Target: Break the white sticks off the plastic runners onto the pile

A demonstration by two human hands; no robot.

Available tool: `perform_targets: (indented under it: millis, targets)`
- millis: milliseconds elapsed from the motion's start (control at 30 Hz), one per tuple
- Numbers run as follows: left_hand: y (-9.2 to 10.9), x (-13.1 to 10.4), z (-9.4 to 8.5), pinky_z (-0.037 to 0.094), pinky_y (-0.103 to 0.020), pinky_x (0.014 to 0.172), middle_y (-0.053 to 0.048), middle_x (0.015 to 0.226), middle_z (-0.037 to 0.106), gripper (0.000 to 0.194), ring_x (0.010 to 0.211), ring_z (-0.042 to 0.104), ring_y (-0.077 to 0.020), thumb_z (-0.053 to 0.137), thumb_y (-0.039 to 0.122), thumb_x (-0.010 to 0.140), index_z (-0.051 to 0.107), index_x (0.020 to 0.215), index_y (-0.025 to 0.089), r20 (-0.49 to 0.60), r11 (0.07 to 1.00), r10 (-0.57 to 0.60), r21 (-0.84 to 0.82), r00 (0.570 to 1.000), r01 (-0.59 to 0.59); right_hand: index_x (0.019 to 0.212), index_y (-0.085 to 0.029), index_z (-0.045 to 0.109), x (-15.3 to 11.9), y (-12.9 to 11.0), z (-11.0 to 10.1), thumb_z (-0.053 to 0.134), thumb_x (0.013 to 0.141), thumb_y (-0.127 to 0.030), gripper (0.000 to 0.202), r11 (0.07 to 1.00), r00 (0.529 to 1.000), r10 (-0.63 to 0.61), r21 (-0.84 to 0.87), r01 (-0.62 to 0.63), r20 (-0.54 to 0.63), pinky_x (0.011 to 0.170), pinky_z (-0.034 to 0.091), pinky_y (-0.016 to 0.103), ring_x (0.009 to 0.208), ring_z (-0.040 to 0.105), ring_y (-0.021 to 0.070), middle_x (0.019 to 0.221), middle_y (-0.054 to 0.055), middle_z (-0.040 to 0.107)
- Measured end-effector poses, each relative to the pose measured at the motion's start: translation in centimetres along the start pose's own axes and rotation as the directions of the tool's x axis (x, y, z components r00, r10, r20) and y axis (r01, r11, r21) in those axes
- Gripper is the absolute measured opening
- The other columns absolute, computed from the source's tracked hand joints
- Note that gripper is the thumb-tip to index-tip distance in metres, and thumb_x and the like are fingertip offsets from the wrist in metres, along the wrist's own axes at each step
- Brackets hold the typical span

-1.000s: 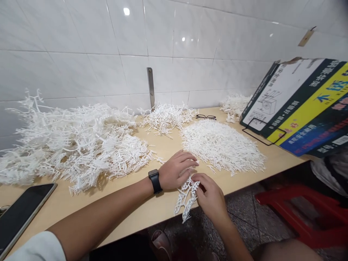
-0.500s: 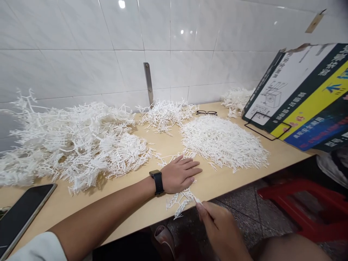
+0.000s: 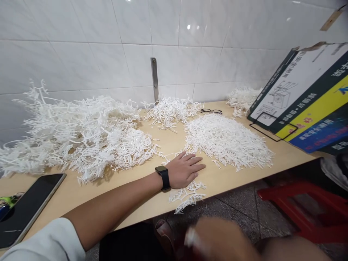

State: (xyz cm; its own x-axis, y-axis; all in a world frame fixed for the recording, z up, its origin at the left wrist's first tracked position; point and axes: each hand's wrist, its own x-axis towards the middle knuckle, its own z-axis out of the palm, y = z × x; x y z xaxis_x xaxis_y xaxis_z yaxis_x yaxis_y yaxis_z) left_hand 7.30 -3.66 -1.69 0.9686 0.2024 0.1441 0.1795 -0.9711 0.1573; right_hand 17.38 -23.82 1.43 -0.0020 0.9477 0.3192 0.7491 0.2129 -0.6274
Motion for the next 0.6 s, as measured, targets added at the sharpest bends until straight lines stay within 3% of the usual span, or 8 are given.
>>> perform_targets:
  millis: [67,167,233,267,333,433,500,600]
  targets:
    - [0.0,0.0,-0.1,0.023,-0.052,0.115,-0.002,0.152,0.04,0.047,0.139,0.035,-0.0264,0.025,0.041,0.099,0.043,0.141,0.028,0.001,1.0,0.002,0.004,1.0,-0.002,0.101,-0.024,0.071,3.5,2.1,-2.2,0.042,0.095,-0.031,0.031,0.998,0.997,0.027,-0.054,-0.031,-0.066,0.057,0.045,0.029,0.063,0.059,0.0195,0.07,0.007,0.066]
    - [0.0,-0.1,-0.2,0.024,-0.052,0.114,-0.003,0.151,0.041,0.047,0.138,0.036,-0.0264,0.026,0.041,0.099,0.043,0.141,0.028,0.001,1.0,0.011,0.001,1.0,-0.011,0.139,-0.016,0.049,8.0,5.7,-5.0,0.038,0.093,-0.022,0.048,0.891,0.962,0.144,-0.393,-0.228,-0.233,0.065,0.045,0.034,0.079,0.062,0.025,0.089,0.012,0.069]
    - [-0.1,-0.1,-0.2,0.025,-0.052,0.114,-0.002,0.15,0.042,0.046,0.137,0.038,-0.0257,0.027,0.04,0.099,0.044,0.14,0.028,-0.008,1.0,0.014,-0.006,1.0,-0.014,0.149,-0.012,0.033,9.0,7.2,-5.9,0.042,0.091,-0.022,0.06,0.823,0.952,0.177,-0.493,-0.283,-0.251,0.066,0.045,0.036,0.085,0.061,0.0286,0.097,0.016,0.067]
    - [-0.1,-0.1,-0.2,0.025,-0.051,0.114,-0.002,0.149,0.043,0.045,0.137,0.038,-0.0254,0.027,0.04,0.099,0.045,0.139,0.029,-0.017,1.0,0.015,-0.009,1.0,-0.015,0.149,-0.012,0.032,8.8,7.4,-5.8,0.043,0.092,-0.024,0.06,0.819,0.948,0.188,-0.491,-0.296,-0.256,0.067,0.046,0.037,0.088,0.061,0.029,0.1,0.016,0.067]
    - [-0.2,-0.1,-0.1,0.026,-0.051,0.114,-0.002,0.149,0.044,0.044,0.136,0.04,-0.0252,0.028,0.04,0.099,0.046,0.138,0.029,-0.037,1.0,0.018,-0.013,0.999,-0.019,0.139,-0.015,0.045,7.6,7.1,-4.8,0.042,0.095,-0.03,0.046,0.87,0.948,0.214,-0.396,-0.294,-0.233,0.07,0.047,0.035,0.088,0.061,0.0262,0.103,0.015,0.066]
    - [-0.3,-0.1,0.2,0.026,-0.051,0.113,-0.002,0.149,0.044,0.044,0.136,0.039,-0.0255,0.029,0.041,0.099,0.046,0.138,0.029,-0.045,1.0,0.023,-0.014,0.999,-0.024,0.103,-0.019,0.061,5.3,5.9,-1.9,0.046,0.096,-0.038,0.025,0.944,0.976,0.219,-0.249,-0.215,-0.011,0.065,0.045,0.03,0.076,0.06,0.0199,0.089,0.007,0.065]
    - [-0.4,-0.1,0.2,0.024,-0.051,0.114,-0.002,0.149,0.043,0.045,0.136,0.038,-0.0254,0.028,0.041,0.099,0.045,0.139,0.029,-0.04,1.0,0.021,-0.014,0.999,-0.022,0.084,-0.019,0.058,4.3,5.4,0.1,0.05,0.095,-0.035,0.021,0.941,0.988,0.149,-0.314,-0.128,0.045,0.063,0.041,0.029,0.072,0.056,0.0191,0.079,0.005,0.062]
    - [-0.5,-0.1,0.3,0.022,-0.05,0.115,0.0,0.15,0.042,0.045,0.138,0.036,-0.0246,0.025,0.04,0.1,0.043,0.14,0.03,-0.033,1.0,0.014,-0.01,0.999,-0.014,0.07,-0.018,0.051,3.2,4.9,2.4,0.044,0.096,-0.022,0.027,0.9,1.0,-0.002,-0.436,-0.007,-0.02,0.064,0.033,0.03,0.067,0.05,0.0179,0.069,0.003,0.055]
